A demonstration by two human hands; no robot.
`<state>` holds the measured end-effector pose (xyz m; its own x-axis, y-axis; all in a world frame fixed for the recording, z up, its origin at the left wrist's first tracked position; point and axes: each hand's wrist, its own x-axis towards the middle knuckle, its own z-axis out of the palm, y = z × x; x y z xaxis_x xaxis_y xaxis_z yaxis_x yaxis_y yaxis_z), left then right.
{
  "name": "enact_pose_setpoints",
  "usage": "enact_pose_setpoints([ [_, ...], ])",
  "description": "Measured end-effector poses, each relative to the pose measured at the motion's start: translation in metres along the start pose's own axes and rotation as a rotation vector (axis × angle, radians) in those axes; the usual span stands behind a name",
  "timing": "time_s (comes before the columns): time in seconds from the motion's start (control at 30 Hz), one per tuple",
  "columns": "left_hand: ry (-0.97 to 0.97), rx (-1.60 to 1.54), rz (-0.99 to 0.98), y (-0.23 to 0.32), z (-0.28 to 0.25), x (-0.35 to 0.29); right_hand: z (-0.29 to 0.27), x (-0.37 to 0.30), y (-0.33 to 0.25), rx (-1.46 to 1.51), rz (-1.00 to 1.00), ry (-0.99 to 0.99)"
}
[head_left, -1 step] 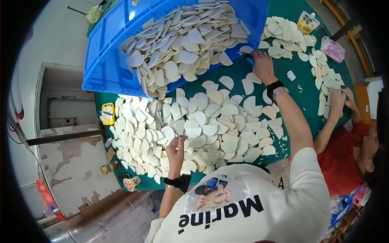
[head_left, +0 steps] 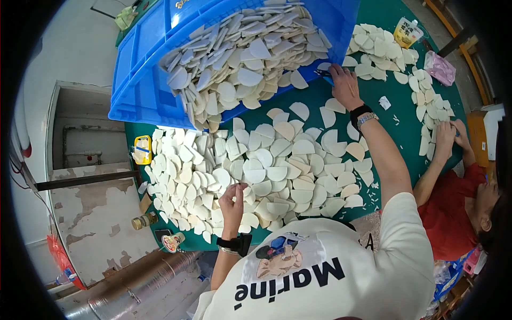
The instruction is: Sort white crescent-shaped plastic parts and place them into a blue crate.
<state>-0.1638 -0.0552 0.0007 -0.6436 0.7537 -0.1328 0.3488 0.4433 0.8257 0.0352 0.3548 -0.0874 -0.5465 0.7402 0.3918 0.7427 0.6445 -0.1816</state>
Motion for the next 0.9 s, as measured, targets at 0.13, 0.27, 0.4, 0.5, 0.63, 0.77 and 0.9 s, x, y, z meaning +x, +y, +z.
enact_pose_setpoints([
  [0.13, 0.016, 0.059, -0.063, 0.007, 0.001, -0.027, 0.028, 0.018, 0.001, -0.142, -0.148, -0.040],
  [0.27, 0.024, 0.094, -0.032, 0.011, 0.006, -0.032, 0.025, 0.012, 0.003, -0.183, -0.110, -0.107],
  [0.4, -0.122, -0.060, -0.093, 0.018, 0.016, -0.020, -0.015, -0.011, -0.038, 0.277, 0.210, -0.060],
  [0.5, -0.302, -0.268, -0.147, 0.030, 0.038, 0.005, -0.042, -0.053, -0.084, 0.759, 0.462, -0.041],
  [0.63, -0.382, -0.606, -0.102, 0.068, 0.071, 0.022, -0.106, -0.112, -0.149, 0.817, 0.479, -0.079],
  [0.77, -0.528, -0.927, -0.258, 0.082, 0.074, 0.003, -0.139, -0.165, -0.187, 0.717, 0.224, 0.054],
  [0.9, -0.605, -1.016, -0.362, 0.057, 0.057, -0.015, -0.164, -0.195, -0.197, 0.812, 0.041, -0.103],
])
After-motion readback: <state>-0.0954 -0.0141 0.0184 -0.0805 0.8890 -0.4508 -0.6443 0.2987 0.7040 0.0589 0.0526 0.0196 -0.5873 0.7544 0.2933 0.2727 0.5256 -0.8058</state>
